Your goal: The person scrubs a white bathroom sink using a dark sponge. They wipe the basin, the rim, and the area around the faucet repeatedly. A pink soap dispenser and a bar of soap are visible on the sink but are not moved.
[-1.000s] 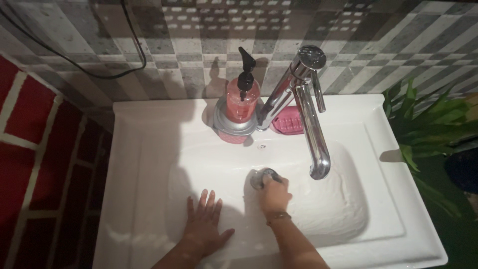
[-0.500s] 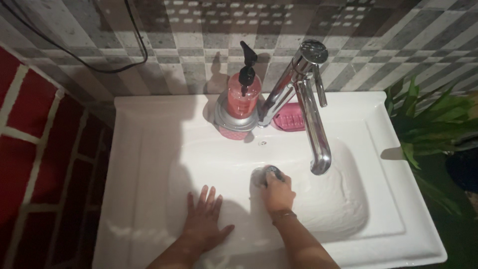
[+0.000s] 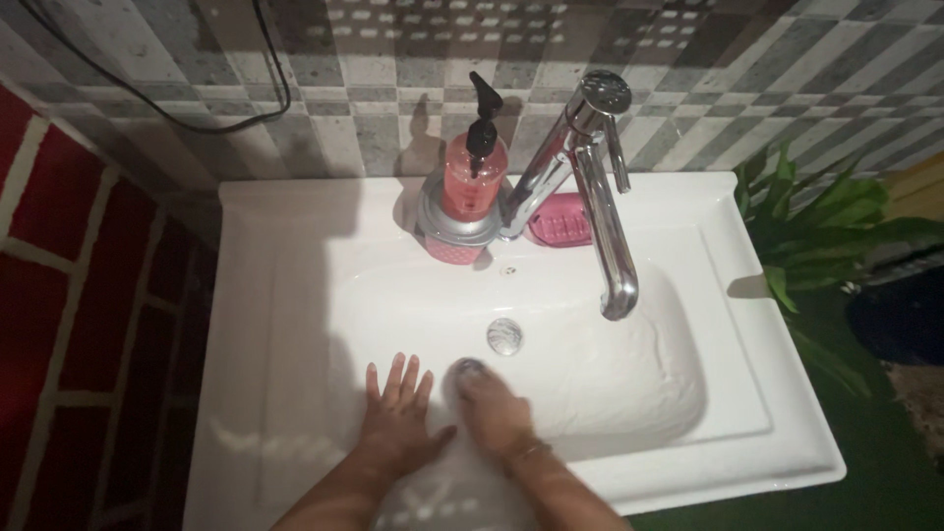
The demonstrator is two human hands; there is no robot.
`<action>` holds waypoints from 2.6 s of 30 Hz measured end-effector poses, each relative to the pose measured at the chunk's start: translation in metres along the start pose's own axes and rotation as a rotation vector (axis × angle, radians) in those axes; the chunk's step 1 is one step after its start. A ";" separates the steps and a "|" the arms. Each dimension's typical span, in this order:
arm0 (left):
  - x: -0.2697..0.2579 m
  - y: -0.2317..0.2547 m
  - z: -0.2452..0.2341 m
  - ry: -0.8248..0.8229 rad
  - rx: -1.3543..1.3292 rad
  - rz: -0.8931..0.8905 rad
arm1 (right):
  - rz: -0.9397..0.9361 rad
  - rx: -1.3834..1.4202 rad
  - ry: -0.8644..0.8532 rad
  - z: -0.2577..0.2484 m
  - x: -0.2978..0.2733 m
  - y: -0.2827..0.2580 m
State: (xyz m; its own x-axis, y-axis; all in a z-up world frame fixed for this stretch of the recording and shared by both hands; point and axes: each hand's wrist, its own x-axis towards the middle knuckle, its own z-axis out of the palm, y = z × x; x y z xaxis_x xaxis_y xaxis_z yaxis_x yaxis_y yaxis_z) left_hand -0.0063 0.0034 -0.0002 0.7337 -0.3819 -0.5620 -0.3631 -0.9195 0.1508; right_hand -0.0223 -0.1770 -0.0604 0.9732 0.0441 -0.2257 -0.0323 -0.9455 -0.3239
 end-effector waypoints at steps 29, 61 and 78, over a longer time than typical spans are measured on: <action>-0.047 -0.089 0.010 1.064 0.082 0.185 | 0.425 -0.312 -0.241 0.001 -0.016 0.107; -0.037 -0.091 0.020 1.110 -0.033 -0.006 | -0.242 0.395 0.010 0.088 0.044 -0.112; -0.044 -0.085 0.006 1.036 -0.084 -0.039 | -0.047 -0.333 -0.256 0.028 0.049 -0.071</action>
State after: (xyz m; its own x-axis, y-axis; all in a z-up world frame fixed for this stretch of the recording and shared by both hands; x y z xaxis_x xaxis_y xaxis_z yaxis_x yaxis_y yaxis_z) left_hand -0.0110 0.0991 0.0065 0.8923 -0.2086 0.4002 -0.3168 -0.9211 0.2263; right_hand 0.0213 -0.0984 -0.0743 0.8826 0.1291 -0.4521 0.1274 -0.9913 -0.0343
